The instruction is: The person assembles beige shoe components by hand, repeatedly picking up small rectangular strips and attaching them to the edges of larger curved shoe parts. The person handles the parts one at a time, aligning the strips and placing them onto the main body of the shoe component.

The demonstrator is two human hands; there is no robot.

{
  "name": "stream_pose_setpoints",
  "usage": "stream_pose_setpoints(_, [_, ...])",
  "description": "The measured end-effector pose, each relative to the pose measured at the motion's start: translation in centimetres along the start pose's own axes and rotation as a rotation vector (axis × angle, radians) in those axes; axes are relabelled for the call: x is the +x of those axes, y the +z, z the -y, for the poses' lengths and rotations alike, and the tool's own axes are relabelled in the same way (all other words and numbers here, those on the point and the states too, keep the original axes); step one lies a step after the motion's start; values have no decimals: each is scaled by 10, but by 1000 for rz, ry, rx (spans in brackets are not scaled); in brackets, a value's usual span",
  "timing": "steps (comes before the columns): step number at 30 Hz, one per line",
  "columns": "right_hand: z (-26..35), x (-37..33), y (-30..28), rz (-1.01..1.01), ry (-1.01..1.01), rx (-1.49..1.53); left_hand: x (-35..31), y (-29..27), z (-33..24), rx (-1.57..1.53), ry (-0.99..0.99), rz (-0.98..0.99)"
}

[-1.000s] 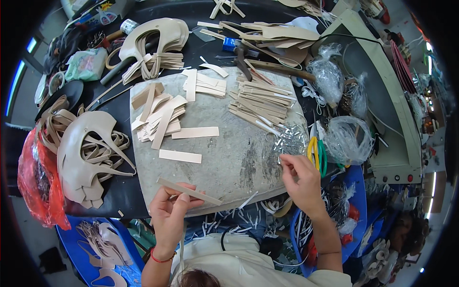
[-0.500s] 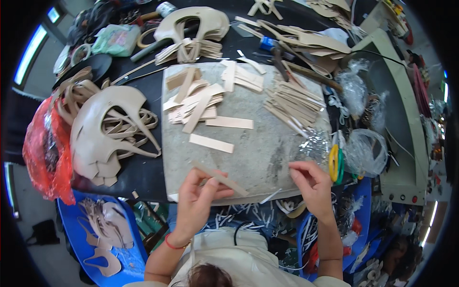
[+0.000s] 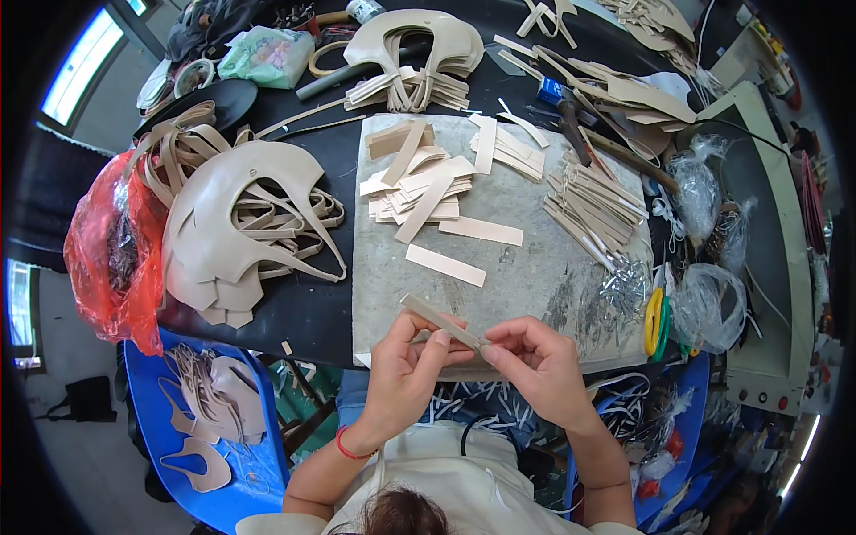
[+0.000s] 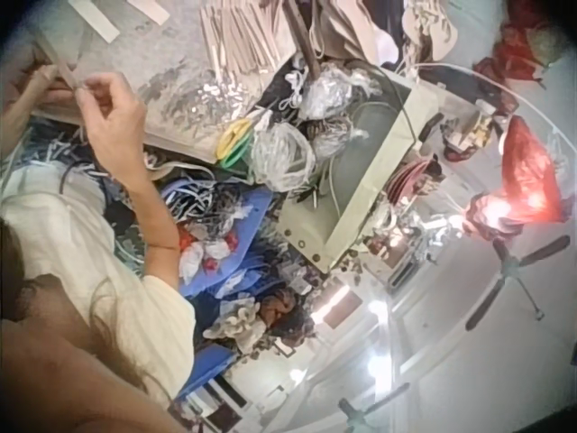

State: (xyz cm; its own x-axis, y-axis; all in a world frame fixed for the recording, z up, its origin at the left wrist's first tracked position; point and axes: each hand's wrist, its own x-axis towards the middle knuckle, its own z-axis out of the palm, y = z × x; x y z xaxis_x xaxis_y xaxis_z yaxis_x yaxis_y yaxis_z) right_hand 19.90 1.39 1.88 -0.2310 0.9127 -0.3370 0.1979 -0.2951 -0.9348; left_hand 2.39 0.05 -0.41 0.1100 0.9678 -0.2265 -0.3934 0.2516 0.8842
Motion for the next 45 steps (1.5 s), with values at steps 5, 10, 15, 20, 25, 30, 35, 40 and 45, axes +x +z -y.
stream_pose_setpoints(5, [13,-1,4,-110,-72,-170,-1,5,-2,-42,37,-2])
stream_pose_setpoints(10, [0,0,-20,-104,-7,-332,2,-4,-22,-128,-50,-40])
stream_pose_setpoints(15, [11,-4,-8,-228,-641,-648,8,-11,-18,-140,-79,-98])
stream_pose_setpoints(20, [14,17,28,-145,-867,-890,-1,-18,-13,92,69,-107])
stream_pose_setpoints(25, [13,14,27,-163,-595,-574,2,-88,-68,1254,687,-419])
stream_pose_setpoints(30, [16,10,27,-172,-346,-364,20,-138,-99,1870,717,-208])
stream_pose_setpoints(35, [22,21,33,-64,-122,-20,30,-152,-107,2009,735,9])
stream_pose_setpoints(40, [19,33,27,31,-76,205,8,-124,-150,1523,1045,-387])
stream_pose_setpoints(45, [20,27,23,-24,-133,136,-43,-74,-145,1240,745,-415])
